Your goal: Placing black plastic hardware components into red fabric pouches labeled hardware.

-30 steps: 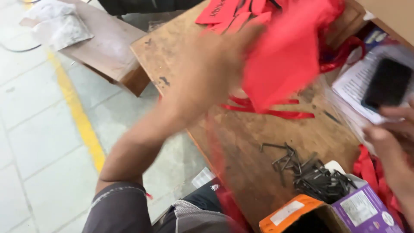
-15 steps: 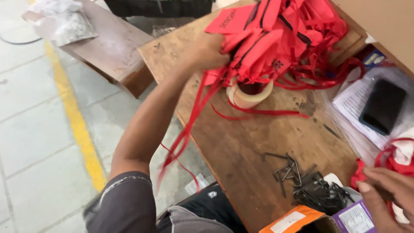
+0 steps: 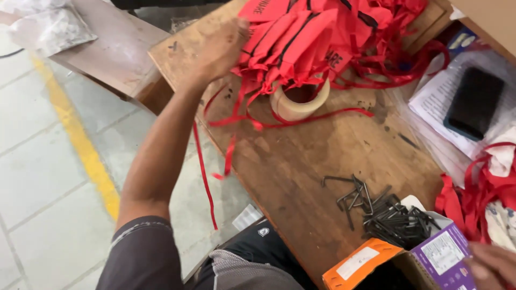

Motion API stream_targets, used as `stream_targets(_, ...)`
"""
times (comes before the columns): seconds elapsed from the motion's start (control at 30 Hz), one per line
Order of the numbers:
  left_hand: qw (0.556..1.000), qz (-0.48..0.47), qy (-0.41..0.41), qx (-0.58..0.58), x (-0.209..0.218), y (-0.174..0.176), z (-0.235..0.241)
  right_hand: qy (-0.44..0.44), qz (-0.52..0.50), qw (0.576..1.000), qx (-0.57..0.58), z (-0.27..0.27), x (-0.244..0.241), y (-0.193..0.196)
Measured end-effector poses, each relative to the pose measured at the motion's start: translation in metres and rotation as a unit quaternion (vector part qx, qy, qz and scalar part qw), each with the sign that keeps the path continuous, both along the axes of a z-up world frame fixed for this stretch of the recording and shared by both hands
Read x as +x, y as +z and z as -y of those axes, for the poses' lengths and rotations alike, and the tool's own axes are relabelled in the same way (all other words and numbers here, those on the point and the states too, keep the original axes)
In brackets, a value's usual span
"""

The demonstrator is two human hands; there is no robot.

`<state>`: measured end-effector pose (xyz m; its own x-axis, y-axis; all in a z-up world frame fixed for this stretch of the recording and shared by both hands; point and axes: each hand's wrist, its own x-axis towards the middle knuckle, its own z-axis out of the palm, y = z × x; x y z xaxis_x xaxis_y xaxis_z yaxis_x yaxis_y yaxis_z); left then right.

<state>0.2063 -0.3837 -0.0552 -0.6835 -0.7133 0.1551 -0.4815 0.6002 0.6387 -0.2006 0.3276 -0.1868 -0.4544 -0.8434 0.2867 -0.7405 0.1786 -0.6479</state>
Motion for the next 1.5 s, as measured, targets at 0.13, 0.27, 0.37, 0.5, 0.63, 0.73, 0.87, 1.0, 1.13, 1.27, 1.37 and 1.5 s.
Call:
stream_targets(0.13, 0.990, -0.124, 0.048, -0.053, 0.042, 0.019, -0.023, 0.110, 0.004, 0.990, 0.088, -0.038, 0.024, -0.012)
stream_targets(0.27, 0.971, -0.232, 0.026, -0.055, 0.050, 0.024, -0.055, 0.149, 0.045, 0.970, 0.185, -0.078, 0.110, 0.024)
stream_targets(0.37, 0.934, -0.350, 0.026, -0.071, 0.044, 0.057, -0.105, 0.213, 0.084, 0.951, 0.207, -0.025, 0.184, 0.100)
stream_targets(0.5, 0.939, -0.254, -0.155, -0.173, 0.013, 0.110, -0.200, 0.051, -0.057, 0.981, 0.176, 0.054, 0.238, 0.218)
stream_targets(0.63, 0.910, -0.192, -0.338, -0.146, -0.033, 0.088, -0.253, -0.035, -0.044, 0.997, 0.059, 0.093, 0.251, 0.268)
stream_targets(0.73, 0.891, -0.189, -0.396, -0.117, -0.066, 0.055, -0.280, -0.153, -0.099, 0.978, 0.101, 0.093, 0.253, 0.277)
stream_targets(0.87, 0.882, -0.165, -0.432, -0.095, -0.089, 0.025, -0.295, -0.241, -0.093, 0.958, 0.123, 0.073, 0.231, 0.268)
stream_targets(1.0, 0.895, -0.174, -0.402, -0.087, -0.096, 0.014, -0.293, -0.331, -0.136, 0.929, 0.095, 0.058, 0.179, 0.275)
stream_targets(1.13, 0.918, -0.185, -0.347, -0.060, -0.094, 0.016, -0.291, -0.292, -0.235, 0.923, 0.093, 0.048, 0.083, 0.266)
stream_targets(1.27, 0.917, -0.201, -0.337, -0.067, -0.093, 0.014, -0.291, -0.274, -0.287, 0.901, 0.174, 0.043, 0.005, 0.217)
stream_targets(1.37, 0.915, -0.208, -0.339, -0.063, -0.091, 0.011, -0.288, -0.255, -0.337, 0.860, 0.285, 0.040, -0.010, 0.208)
stream_targets(1.5, 0.917, -0.201, -0.340, -0.045, -0.091, 0.008, -0.286, -0.294, -0.282, 0.838, 0.363, 0.028, -0.013, 0.213)
